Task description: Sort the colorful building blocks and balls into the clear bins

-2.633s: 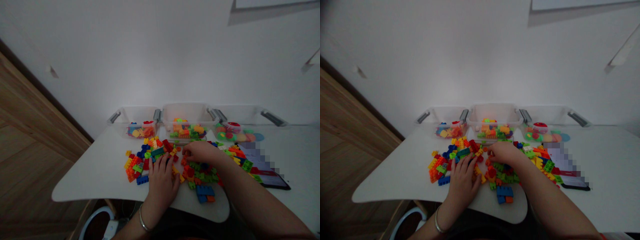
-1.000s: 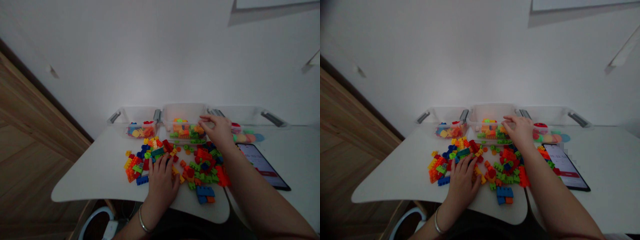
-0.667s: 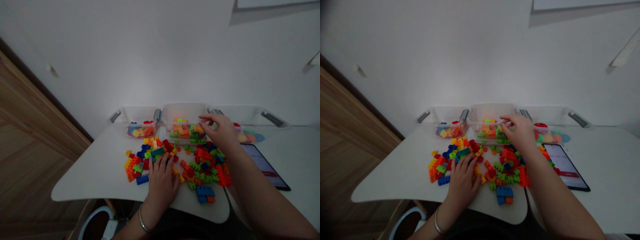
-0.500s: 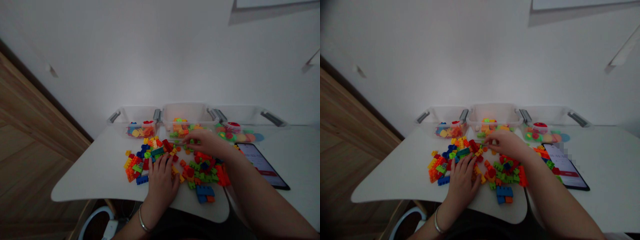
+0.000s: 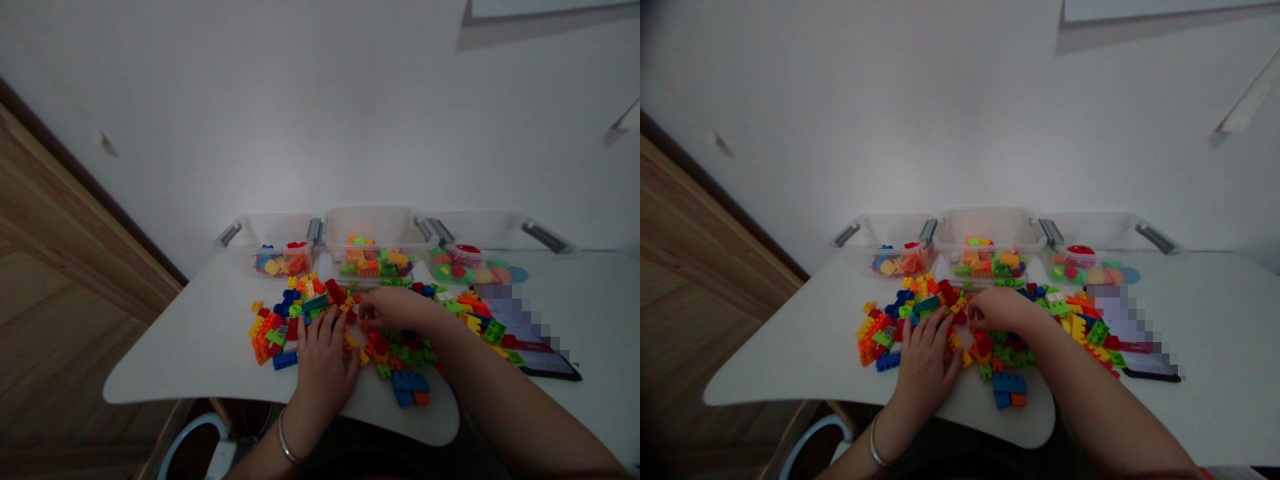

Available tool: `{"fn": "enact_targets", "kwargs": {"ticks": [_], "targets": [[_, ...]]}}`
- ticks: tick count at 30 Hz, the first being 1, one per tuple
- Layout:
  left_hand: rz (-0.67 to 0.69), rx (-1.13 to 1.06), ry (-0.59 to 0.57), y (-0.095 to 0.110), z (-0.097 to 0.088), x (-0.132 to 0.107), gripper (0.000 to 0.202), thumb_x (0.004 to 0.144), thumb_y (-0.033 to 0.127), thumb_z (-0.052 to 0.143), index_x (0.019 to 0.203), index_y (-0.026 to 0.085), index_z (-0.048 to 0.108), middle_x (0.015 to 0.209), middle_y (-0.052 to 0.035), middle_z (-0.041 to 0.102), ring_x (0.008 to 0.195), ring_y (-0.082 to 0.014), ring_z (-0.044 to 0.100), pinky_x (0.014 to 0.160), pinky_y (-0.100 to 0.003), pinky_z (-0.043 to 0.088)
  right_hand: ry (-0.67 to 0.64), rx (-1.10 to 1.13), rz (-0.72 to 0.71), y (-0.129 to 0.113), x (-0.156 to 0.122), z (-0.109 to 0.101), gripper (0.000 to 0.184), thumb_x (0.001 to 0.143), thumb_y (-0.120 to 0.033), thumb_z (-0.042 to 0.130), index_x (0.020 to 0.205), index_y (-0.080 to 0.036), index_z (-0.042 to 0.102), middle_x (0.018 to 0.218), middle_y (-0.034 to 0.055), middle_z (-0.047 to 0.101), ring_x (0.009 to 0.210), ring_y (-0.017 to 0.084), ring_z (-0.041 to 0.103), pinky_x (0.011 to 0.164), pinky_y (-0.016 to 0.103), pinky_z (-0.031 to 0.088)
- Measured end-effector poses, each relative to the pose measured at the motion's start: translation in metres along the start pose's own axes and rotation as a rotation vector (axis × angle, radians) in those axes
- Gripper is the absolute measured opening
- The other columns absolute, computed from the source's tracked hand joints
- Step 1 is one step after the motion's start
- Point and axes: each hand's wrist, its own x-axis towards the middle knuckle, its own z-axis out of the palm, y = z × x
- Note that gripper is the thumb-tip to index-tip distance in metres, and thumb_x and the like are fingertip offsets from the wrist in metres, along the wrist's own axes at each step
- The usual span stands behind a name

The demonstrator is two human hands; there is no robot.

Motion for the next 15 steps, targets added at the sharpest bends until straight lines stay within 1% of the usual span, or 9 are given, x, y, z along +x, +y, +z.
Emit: {"fn": "enact_targets", "kwargs": {"ticks": [3,8,11,15], "targets": [[0.003,0.004,-0.002,-0.0001,-0.0003,0.0001,0.05,0.085,0.026,0.056,0.135,0.019,0.054,0.135,-0.0099,0.059,0.123,-0.0306,0.052,0.115,-0.063,0.023,0.008,-0.001,0.012,0.002,0.0021,0.0023,0.022,0.08,-0.034,0.061,0.098,-0.026,0.072,0.091,0.0024,0.074,0.08,0.02,0.067,0.064,0.028,0.046],[-0.007,-0.014,-0.015,-0.0002,-0.0003,0.0005,0.048,0.086,0.027,0.055,0.133,0.019,0.055,0.137,-0.0103,0.058,0.124,-0.031,0.052,0.115,-0.063,0.022,0.102,-0.117,0.08,0.0014,-0.0004,-0.0004,0.024,0.083,-0.029,0.058,0.102,-0.025,0.072,0.094,0.0049,0.075,0.088,0.022,0.069,0.068,0.028,0.047],[-0.001,0.008,-0.008,-0.0001,-0.0002,0.0007,0.047,0.086,0.027,0.055,0.133,0.019,0.056,0.136,-0.0102,0.058,0.124,-0.031,0.052,0.115,-0.063,0.023,0.139,-0.15,0.105,0.0015,-0.0017,-0.0017,0.026,0.082,-0.03,0.06,0.104,-0.026,0.072,0.091,0.0043,0.076,0.086,0.021,0.07,0.07,0.028,0.047],[0.013,0.025,0.0,-0.0003,-0.0001,0.0004,0.047,0.086,0.027,0.055,0.133,0.019,0.056,0.136,-0.0098,0.058,0.123,-0.0308,0.052,0.115,-0.062,0.024,0.153,-0.152,0.078,0.0047,0.0023,0.0036,0.03,0.078,-0.029,0.061,0.106,-0.029,0.071,0.098,0.0029,0.075,0.088,0.021,0.069,0.071,0.028,0.048]]}}
